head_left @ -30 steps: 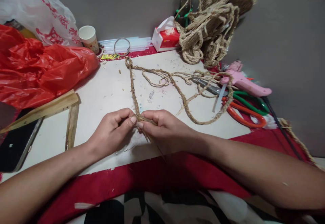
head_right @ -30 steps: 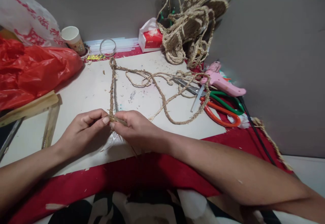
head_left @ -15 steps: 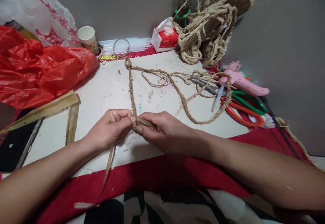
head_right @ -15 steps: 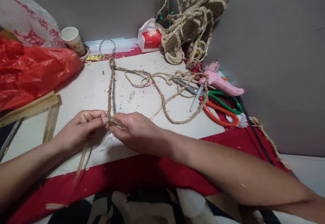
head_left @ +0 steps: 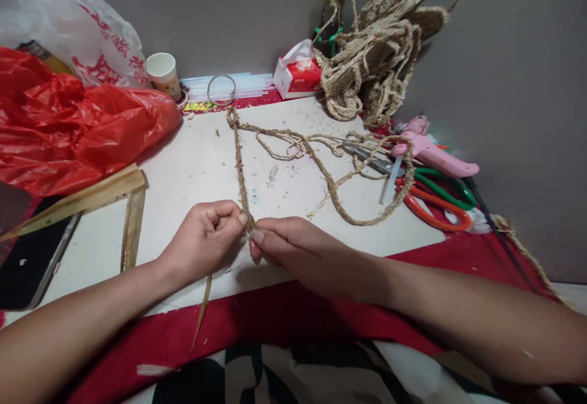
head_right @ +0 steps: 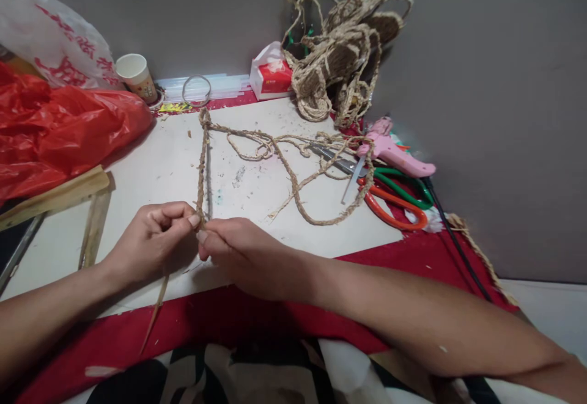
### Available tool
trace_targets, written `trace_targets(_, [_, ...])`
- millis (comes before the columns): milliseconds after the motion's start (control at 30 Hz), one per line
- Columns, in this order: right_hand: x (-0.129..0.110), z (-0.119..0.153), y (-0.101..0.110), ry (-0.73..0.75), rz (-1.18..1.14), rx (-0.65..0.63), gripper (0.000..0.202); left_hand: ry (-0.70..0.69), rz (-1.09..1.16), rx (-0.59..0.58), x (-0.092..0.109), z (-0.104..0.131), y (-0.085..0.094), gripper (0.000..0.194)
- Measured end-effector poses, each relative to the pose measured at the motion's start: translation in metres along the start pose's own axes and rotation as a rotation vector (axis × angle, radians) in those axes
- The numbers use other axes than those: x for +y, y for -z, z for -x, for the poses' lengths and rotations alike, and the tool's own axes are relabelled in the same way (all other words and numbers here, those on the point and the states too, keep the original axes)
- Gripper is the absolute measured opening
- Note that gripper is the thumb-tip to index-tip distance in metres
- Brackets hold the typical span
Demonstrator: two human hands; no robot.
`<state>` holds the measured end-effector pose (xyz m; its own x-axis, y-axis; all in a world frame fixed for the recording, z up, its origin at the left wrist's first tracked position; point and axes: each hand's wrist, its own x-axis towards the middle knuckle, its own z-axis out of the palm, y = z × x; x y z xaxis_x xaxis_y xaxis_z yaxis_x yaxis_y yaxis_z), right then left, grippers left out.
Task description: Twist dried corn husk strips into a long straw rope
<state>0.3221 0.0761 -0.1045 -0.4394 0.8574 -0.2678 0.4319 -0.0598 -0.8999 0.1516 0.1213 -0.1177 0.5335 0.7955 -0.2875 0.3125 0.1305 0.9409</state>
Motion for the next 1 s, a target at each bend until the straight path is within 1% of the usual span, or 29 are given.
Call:
trace_targets(67, [0.002,0.0,-0.006,0.05,-0.014,0.0,0.028,-0.002,0.011,-0.035,-0.001,0.0,-0.002,0.032])
trace_targets(133, [0.007,0.0,-0.012,0.132,0.033,0.017,0.026,0.007,0.055,-0.061,-0.002,0.0,-0.003,0.032])
trace_targets(233, [0.015,-0.003,-0.017,0.226,0.121,0.059,0.026,0.013,0.127,-0.069,-0.001,0.0,-0.004,0.03])
trace_targets(333, [0.016,-0.005,-0.019,0.256,0.193,0.1,0.026,0.044,0.168,-0.074,0.001,0.001,-0.005,0.027])
trace_targets(400, [0.013,-0.005,-0.021,0.243,0.268,0.094,0.025,0.08,0.188,-0.073,0.002,0.003,-0.005,0.024])
trace_targets(467, [0.008,-0.002,-0.023,0.212,0.388,0.032,0.024,0.107,0.234,-0.069,0.003,0.004,-0.005,0.022])
trace_targets(567, [-0.002,0.01,-0.023,0.265,0.583,-0.188,0.022,0.129,0.279,-0.046,0.004,0.004,-0.003,0.023])
trace_targets(600, [-0.005,0.015,-0.021,0.289,0.607,-0.255,0.024,0.129,0.276,-0.037,0.004,0.004,-0.002,0.023])
trace_targets(633, [-0.009,0.02,-0.017,0.306,0.598,-0.296,0.028,0.129,0.272,-0.031,0.005,0.004,0.0,0.023])
trace_targets(667, [-0.012,0.023,-0.012,0.307,0.554,-0.28,0.032,0.128,0.275,-0.029,0.006,0.003,0.001,0.023])
trace_targets(700, [-0.015,0.025,-0.006,0.295,0.485,-0.209,0.035,0.127,0.288,-0.031,0.006,0.003,0.003,0.023])
trace_targets(733, [-0.017,0.026,0.001,0.278,0.402,-0.075,0.036,0.126,0.305,-0.038,0.007,0.003,0.004,0.023])
trace_targets(767, [-0.018,0.024,0.007,0.263,0.317,0.099,0.036,0.126,0.32,-0.047,0.007,0.004,0.005,0.024])
trace_targets(800, [-0.018,0.021,0.011,0.24,0.237,0.272,0.033,0.128,0.327,-0.059,0.007,0.003,0.006,0.023])
trace_targets(833, [-0.017,0.016,0.015,0.216,0.165,0.414,0.029,0.129,0.327,-0.073,0.006,0.003,0.007,0.024])
trace_targets(867, [-0.014,0.01,0.016,0.19,0.099,0.486,0.025,0.129,0.325,-0.088,0.006,0.003,0.007,0.024])
trace_targets(900, [-0.011,0.004,0.016,0.162,0.037,0.472,0.023,0.128,0.324,-0.101,0.005,0.003,0.008,0.024])
trace_targets(933, [-0.007,-0.002,0.015,0.128,-0.019,0.392,0.023,0.124,0.326,-0.109,0.005,0.002,0.008,0.024])
trace_targets(1000, [0.0,-0.012,0.01,0.047,-0.093,0.188,0.028,0.108,0.327,-0.111,0.003,0.001,0.008,0.025])
